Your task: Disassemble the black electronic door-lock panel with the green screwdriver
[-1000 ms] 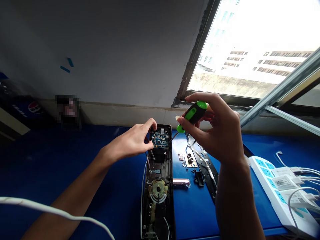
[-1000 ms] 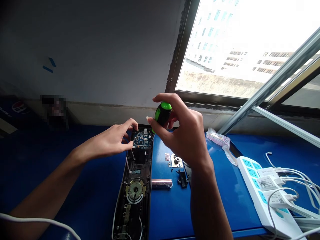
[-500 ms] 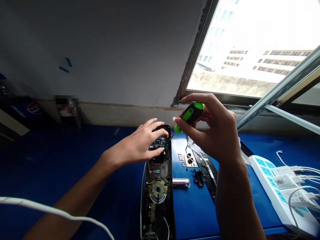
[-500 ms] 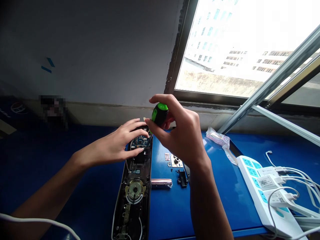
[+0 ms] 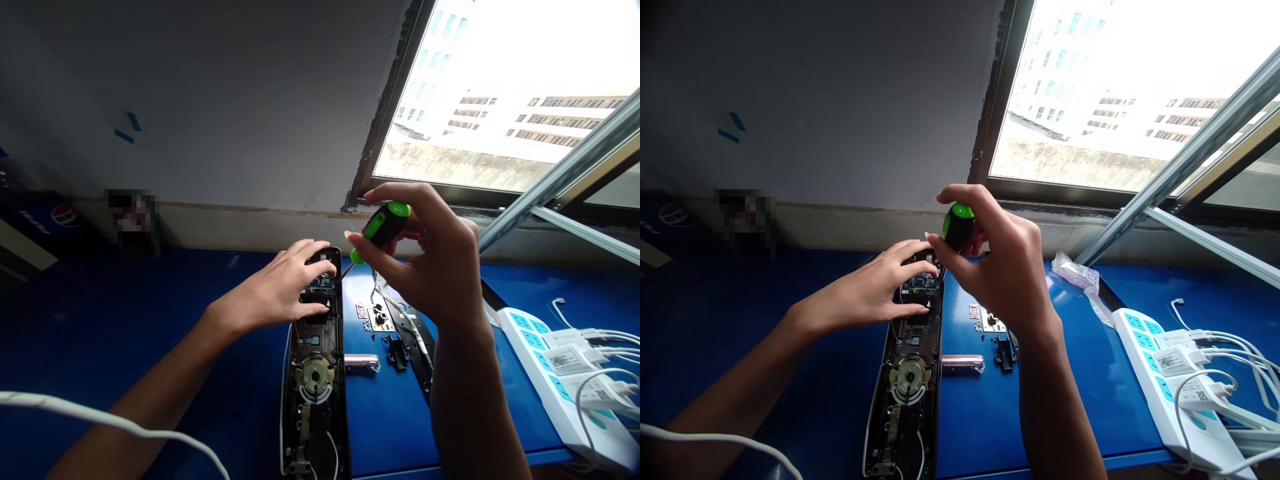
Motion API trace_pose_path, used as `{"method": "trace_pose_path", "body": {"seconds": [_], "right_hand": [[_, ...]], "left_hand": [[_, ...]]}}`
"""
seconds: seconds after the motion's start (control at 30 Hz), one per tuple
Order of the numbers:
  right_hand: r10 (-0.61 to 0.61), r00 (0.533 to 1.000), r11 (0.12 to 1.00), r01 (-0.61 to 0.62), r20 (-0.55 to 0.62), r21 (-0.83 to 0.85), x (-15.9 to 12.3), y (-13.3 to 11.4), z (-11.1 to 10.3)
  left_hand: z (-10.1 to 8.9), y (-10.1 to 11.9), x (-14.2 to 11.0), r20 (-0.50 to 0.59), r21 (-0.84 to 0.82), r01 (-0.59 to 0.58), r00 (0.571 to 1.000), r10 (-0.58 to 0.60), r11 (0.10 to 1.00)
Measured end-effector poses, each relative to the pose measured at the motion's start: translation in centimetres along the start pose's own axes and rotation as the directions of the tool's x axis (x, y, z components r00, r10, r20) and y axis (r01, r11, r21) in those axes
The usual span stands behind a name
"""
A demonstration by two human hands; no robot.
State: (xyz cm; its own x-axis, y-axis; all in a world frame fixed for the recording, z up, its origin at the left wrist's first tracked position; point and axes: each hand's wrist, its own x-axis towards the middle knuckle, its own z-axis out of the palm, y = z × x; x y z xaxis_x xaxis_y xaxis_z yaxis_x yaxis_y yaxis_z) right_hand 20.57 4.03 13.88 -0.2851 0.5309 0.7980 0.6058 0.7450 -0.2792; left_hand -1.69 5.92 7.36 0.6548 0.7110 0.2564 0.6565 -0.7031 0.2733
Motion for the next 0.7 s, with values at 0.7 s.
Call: {"method": "trace_pose_path", "body": {"seconds": [0.7], "right_hand": [[-0.014,0.999,0.995,0.010,-0.048,-0.099,0.04,-0.21,0.42]], "left_hand": [[-0.13,0.18,0.04,0.022,0.037,0.061,0.998,-0.062,0.997]]}}
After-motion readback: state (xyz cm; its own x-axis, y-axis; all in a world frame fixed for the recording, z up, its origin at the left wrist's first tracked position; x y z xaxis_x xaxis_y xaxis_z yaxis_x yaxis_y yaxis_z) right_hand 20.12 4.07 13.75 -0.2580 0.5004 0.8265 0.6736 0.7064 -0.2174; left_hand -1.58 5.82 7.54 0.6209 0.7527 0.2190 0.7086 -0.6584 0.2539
